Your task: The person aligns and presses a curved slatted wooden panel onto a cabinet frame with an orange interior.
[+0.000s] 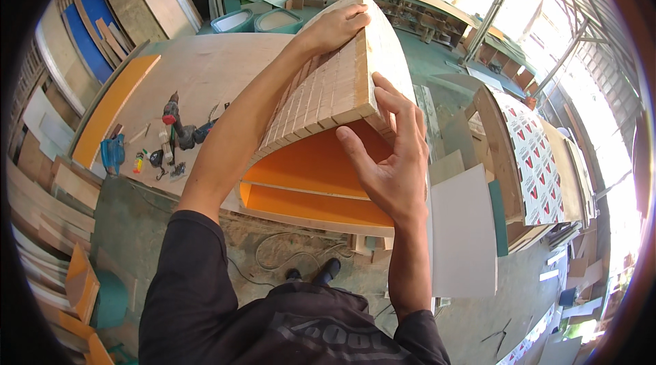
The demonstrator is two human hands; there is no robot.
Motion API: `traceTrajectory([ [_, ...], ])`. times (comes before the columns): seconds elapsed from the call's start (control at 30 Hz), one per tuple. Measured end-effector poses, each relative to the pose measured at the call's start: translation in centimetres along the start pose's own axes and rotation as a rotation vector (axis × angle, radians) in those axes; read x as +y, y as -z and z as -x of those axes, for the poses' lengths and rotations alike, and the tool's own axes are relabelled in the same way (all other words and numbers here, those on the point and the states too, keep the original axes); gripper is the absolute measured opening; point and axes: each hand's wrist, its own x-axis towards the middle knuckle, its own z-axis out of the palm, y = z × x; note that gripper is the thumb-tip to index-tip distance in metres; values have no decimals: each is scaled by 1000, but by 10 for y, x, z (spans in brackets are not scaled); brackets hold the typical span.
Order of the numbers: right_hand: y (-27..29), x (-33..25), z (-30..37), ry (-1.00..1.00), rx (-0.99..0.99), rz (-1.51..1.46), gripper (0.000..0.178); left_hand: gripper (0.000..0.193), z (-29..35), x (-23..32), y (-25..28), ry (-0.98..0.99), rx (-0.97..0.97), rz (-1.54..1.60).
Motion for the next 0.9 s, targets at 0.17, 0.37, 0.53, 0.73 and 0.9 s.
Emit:
traceTrajectory([
  [0.17, 1, 0, -1, 4, -5, -17, 51, 61, -3, -1, 0, 17, 5, 14],
  [0.37, 3, 3, 0, 12, 12, -8, 50, 61, 3, 8, -5, 8, 67, 107],
  [0.53, 3, 4, 1, 1, 29, -57, 48, 58, 8, 23, -4, 31, 30, 158],
  [0.73, 9, 4, 0, 18, -16, -46, 49, 60, 5, 14, -3, 38, 26, 187],
  [0.9, 9, 2, 1, -8, 1, -63, 48, 62, 3, 16, 0, 69, -23, 179],
])
